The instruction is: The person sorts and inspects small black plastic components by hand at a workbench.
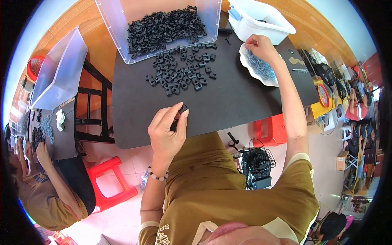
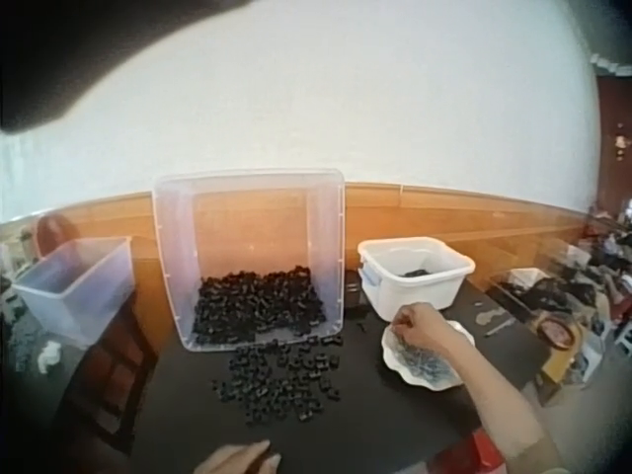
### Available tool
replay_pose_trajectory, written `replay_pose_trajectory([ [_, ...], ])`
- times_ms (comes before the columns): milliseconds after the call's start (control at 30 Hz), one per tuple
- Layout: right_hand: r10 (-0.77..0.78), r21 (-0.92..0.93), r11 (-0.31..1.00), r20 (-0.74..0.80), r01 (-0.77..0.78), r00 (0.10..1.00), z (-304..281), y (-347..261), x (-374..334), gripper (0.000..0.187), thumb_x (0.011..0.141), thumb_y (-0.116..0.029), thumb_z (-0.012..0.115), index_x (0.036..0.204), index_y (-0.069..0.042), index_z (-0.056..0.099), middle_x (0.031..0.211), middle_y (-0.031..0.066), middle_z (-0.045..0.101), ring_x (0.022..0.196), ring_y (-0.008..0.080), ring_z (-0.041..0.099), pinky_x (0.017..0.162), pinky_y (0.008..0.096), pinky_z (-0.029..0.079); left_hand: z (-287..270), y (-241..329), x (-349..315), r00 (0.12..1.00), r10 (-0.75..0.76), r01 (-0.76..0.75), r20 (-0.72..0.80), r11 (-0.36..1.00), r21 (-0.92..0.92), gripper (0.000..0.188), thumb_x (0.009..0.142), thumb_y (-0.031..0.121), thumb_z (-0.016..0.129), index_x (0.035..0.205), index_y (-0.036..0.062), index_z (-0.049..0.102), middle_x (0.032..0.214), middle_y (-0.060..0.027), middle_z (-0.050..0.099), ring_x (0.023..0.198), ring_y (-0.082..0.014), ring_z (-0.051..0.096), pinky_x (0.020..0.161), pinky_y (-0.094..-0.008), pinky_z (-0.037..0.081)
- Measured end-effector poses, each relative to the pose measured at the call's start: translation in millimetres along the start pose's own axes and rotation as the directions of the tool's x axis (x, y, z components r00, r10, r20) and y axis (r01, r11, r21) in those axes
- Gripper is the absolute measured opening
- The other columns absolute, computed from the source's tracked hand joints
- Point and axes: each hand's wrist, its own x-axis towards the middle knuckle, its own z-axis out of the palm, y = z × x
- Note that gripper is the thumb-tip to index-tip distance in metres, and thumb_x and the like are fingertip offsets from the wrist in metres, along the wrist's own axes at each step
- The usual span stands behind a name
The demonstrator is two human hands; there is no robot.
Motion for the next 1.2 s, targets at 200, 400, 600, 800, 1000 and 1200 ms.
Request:
replay_pose_trajectory([
  [200,0.024,0.029,0.999,-0.059,-0.023,0.998,-5.4,1.1,-9.1,0.016,0.093,-0.012,0.067,0.099,0.003,0.070,0.088,0.0094,0.073,0.082,0.0152,0.067,0.077,0.0309,0.054,-0.4,1.6,0.3,1.000,0.002,-0.002,0.009,1.000,0.002,0.024,0.085,0.001,0.080,0.108,0.0001,0.076,0.088,-0.0086,0.071,0.071,-0.0131,0.064,0.065,-0.0262,0.053],
  [400,0.068,0.485,0.875,-0.092,-0.014,0.993,-23.6,6.4,-27.1,0.014,0.094,-0.019,0.069,0.096,-0.005,0.070,0.088,-0.0023,0.069,0.080,0.0064,0.059,0.072,0.0256,0.048,-1.5,2.6,0.3,1.000,-0.002,0.002,-0.004,1.000,0.012,0.024,0.084,0.001,0.080,0.108,0.0005,0.076,0.090,-0.0095,0.072,0.070,-0.0144,0.067,0.064,-0.0274,0.054],
  [600,0.122,0.690,0.718,0.005,-0.092,0.992,-17.1,-29.8,-54.3,0.014,0.094,-0.021,0.070,0.100,-0.008,0.073,0.093,-0.0021,0.073,0.083,0.0071,0.063,0.077,0.0238,0.050,-4.2,6.0,3.0,0.998,-0.062,0.063,0.003,0.998,-0.029,0.023,0.087,0.000,0.078,0.110,0.0003,0.076,0.089,-0.0089,0.073,0.071,-0.0115,0.067,0.064,-0.0249,0.054],
  [800,-0.199,0.863,0.503,0.159,-0.039,0.967,28.7,-143.1,-111.1,0.016,0.098,-0.019,0.071,0.103,-0.004,0.072,0.093,0.0008,0.073,0.084,0.0066,0.064,0.076,0.0232,0.050,-8.1,5.4,4.1,0.969,-0.233,0.244,0.076,0.950,-0.194,0.023,0.091,0.000,0.076,0.114,-0.0004,0.076,0.093,-0.0044,0.073,0.081,-0.0069,0.065,0.074,-0.0217,0.052],
  [1000,-0.312,0.954,0.289,0.171,-0.078,0.935,59.1,-193.8,-134.6,0.011,0.095,-0.008,0.074,0.104,-0.001,0.072,0.096,-0.0009,0.070,0.085,0.0027,0.062,0.077,0.0201,0.051,-8.7,-3.5,0.6,0.954,-0.296,0.294,0.055,0.877,-0.379,0.023,0.088,0.004,0.079,0.111,0.0002,0.077,0.091,-0.0076,0.076,0.076,-0.0094,0.067,0.071,-0.0245,0.054],
  [1200,-0.292,0.936,0.353,0.123,-0.013,0.949,67.6,-201.5,-137.9,0.011,0.095,-0.008,0.074,0.103,-0.001,0.072,0.096,0.0009,0.071,0.084,0.0057,0.063,0.078,0.0226,0.052,-13.1,-2.5,0.8,0.964,-0.259,0.260,0.052,0.895,-0.362,0.024,0.088,0.004,0.080,0.111,0.0005,0.077,0.089,-0.0085,0.075,0.076,-0.0109,0.067,0.071,-0.0255,0.054],
])
